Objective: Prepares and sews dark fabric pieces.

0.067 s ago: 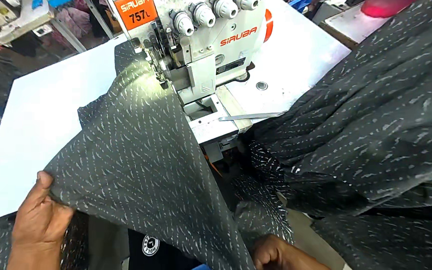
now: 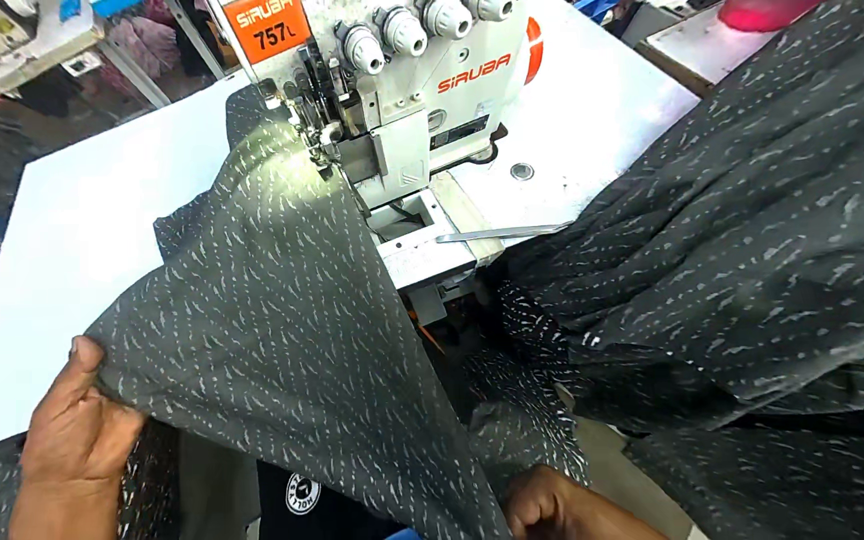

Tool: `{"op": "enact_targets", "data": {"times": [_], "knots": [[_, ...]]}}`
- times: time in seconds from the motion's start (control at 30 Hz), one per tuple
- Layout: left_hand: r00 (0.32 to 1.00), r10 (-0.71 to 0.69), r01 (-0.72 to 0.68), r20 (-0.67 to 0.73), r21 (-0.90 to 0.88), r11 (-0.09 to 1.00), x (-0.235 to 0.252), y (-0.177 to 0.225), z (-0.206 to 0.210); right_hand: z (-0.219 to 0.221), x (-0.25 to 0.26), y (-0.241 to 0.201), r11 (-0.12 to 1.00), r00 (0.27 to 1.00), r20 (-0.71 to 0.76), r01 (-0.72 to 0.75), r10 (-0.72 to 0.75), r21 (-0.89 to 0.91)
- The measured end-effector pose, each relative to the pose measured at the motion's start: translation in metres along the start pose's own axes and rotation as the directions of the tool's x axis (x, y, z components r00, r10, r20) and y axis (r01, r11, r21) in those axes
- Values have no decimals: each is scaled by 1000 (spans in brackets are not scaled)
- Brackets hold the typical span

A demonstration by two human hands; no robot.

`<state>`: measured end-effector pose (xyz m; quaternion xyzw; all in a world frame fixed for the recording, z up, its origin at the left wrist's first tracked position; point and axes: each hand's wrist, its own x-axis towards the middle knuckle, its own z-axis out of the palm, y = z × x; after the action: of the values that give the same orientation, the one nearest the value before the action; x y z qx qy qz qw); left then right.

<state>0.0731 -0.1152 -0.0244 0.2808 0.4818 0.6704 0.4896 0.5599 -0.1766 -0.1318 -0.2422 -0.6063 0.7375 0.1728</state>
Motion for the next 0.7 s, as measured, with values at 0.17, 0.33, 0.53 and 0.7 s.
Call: {"op": "enact_targets", "data": {"times": [0.17,0.33,0.53,0.7], "knots": [[1000,17,-17,7,4,1000,10,9,-3,-1,2,6,1000,1000,4,-24,24,-6],[999,20,-20,40,-4,1000,10,9,-5,-6,4,7,999,998,38,-52,51,15],[998,64,-64,-26,22,998,30,22,8,-13,22,-8,998,998,22,50,-51,38],[986,152,-164,74,198,966,68,48,12,-26,51,-30,991,992,5,129,-129,32]]}}
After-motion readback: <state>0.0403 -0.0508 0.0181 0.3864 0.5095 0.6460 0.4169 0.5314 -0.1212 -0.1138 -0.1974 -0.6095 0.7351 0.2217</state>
